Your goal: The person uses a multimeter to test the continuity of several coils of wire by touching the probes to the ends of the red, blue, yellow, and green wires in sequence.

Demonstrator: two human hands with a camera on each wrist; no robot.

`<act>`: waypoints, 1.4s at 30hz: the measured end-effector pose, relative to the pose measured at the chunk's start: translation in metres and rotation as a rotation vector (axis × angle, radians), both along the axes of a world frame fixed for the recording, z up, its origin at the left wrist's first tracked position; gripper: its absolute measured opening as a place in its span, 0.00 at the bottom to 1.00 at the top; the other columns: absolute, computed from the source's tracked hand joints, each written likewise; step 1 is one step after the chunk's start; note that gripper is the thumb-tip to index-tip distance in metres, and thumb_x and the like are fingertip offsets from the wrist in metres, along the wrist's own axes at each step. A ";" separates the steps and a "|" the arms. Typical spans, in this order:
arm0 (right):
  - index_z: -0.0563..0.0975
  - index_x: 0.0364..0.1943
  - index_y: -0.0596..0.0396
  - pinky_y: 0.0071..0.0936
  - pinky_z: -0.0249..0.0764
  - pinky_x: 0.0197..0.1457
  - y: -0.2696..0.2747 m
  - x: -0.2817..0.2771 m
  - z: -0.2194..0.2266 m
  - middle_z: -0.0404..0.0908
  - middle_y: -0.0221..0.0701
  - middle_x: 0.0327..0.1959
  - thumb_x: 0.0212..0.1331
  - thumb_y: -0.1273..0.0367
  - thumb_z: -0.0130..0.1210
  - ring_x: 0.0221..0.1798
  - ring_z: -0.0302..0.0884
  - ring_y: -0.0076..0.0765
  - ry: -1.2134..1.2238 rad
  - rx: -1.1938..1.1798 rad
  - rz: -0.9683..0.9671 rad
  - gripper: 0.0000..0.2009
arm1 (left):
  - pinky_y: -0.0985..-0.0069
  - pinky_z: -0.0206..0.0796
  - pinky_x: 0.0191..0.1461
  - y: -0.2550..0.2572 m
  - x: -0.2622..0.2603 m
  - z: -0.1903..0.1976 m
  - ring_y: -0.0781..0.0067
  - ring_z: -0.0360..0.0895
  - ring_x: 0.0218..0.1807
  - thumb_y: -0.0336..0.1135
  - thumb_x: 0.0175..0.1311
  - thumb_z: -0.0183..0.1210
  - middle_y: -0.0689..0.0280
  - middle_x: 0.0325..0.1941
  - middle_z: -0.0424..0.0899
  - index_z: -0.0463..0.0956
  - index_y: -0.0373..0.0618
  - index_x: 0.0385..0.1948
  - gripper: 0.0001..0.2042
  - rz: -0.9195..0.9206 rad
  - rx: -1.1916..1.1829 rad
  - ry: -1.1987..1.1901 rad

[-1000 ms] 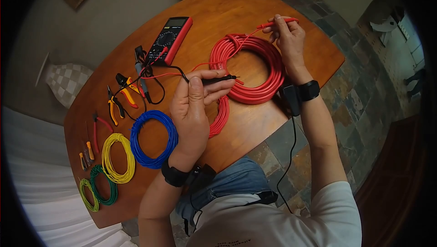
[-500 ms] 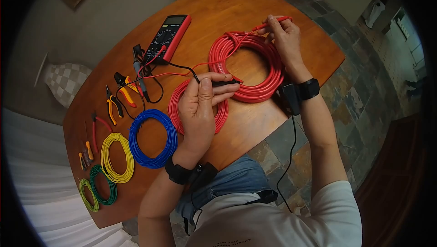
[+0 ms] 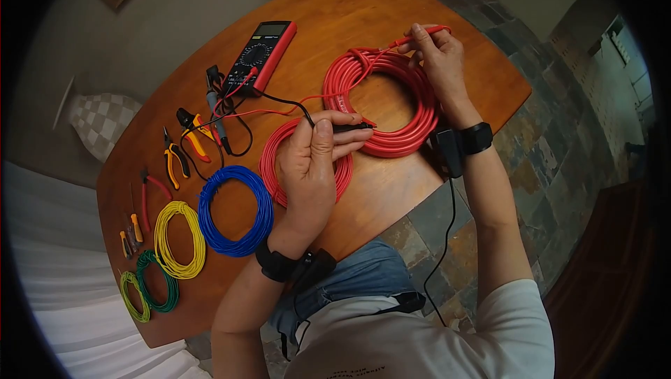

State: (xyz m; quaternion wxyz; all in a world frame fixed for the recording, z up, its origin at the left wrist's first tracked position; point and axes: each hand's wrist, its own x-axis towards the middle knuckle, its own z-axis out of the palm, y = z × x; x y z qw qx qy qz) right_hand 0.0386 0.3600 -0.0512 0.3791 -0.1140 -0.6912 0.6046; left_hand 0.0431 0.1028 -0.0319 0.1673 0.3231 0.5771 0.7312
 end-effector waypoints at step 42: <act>0.76 0.30 0.58 0.14 0.58 0.19 -0.086 0.041 0.018 0.76 0.29 0.16 0.65 0.66 0.49 0.16 0.68 0.17 -0.206 -0.009 0.352 0.11 | 0.76 0.77 0.40 -0.121 -0.021 0.012 0.64 0.83 0.38 0.40 0.74 0.37 0.52 0.40 0.79 0.69 0.33 0.41 0.17 0.325 -0.043 -0.128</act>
